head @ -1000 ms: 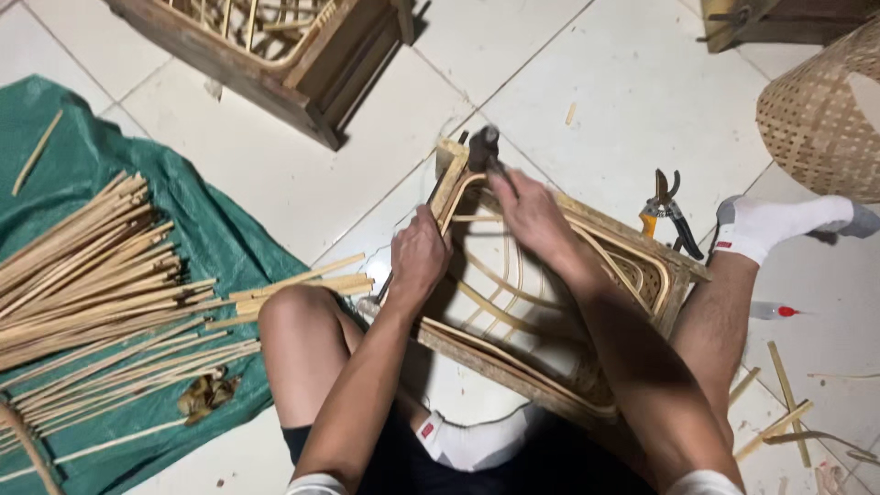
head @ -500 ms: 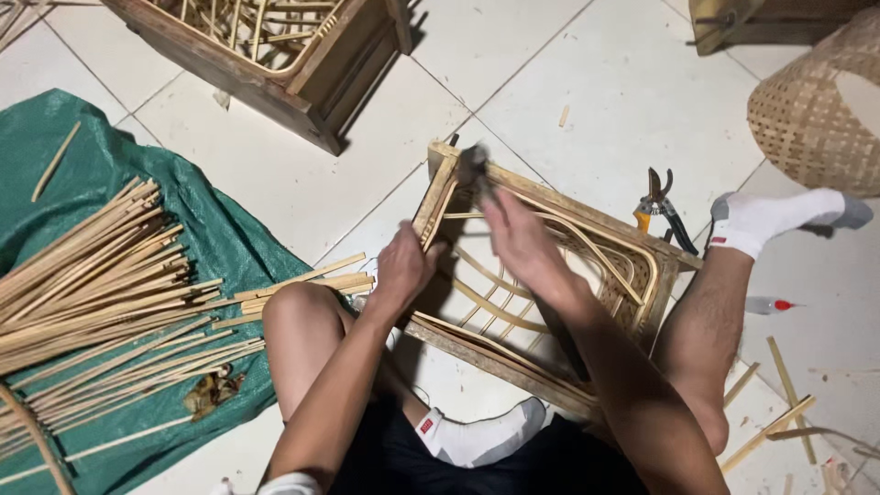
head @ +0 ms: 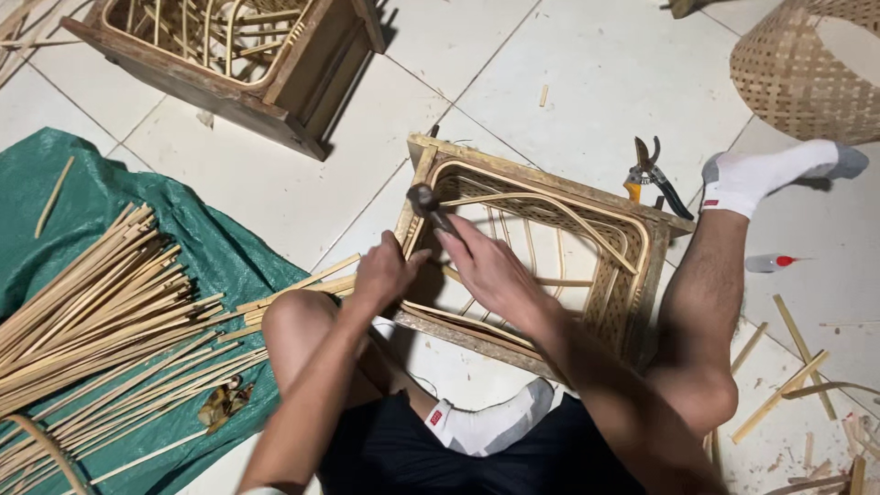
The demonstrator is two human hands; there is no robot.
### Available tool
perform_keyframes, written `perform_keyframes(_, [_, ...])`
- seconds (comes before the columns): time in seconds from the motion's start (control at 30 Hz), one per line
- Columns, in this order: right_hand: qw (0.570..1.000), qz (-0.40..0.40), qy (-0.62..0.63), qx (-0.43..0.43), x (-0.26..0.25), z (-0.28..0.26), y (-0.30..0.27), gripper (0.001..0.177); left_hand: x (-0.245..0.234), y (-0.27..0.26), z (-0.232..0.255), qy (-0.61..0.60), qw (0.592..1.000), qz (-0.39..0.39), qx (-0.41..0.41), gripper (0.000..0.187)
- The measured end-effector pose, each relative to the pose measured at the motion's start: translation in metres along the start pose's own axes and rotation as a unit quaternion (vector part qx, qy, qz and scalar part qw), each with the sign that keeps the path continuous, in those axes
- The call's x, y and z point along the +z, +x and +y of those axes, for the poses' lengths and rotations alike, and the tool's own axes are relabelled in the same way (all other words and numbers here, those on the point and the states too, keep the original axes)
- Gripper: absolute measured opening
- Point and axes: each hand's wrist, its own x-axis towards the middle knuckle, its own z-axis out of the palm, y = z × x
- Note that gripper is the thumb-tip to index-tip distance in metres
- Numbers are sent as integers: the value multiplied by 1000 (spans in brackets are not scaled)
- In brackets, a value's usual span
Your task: The person sits on the floor and weaves thin bamboo strips into a rectangular basket frame. They use a hammer to tap the strips into place and a utility knife to trim excess material, gradually building up the basket's structure.
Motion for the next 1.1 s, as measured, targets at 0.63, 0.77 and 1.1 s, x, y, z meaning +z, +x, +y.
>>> perform_keyframes(0.63, [995, -93, 6, 25, 79, -5, -61, 53, -61, 84, 13, 79, 950, -303, 13, 93])
perform_keyframes(0.77, [995, -67, 39, 69, 46, -4, -54, 56, -54, 43, -59, -359, 893, -266, -53, 81])
perform_keyframes(1.1, [988, -9, -130, -77, 55, 3, 12, 39, 25, -4, -96, -624, 775, 19, -97, 78])
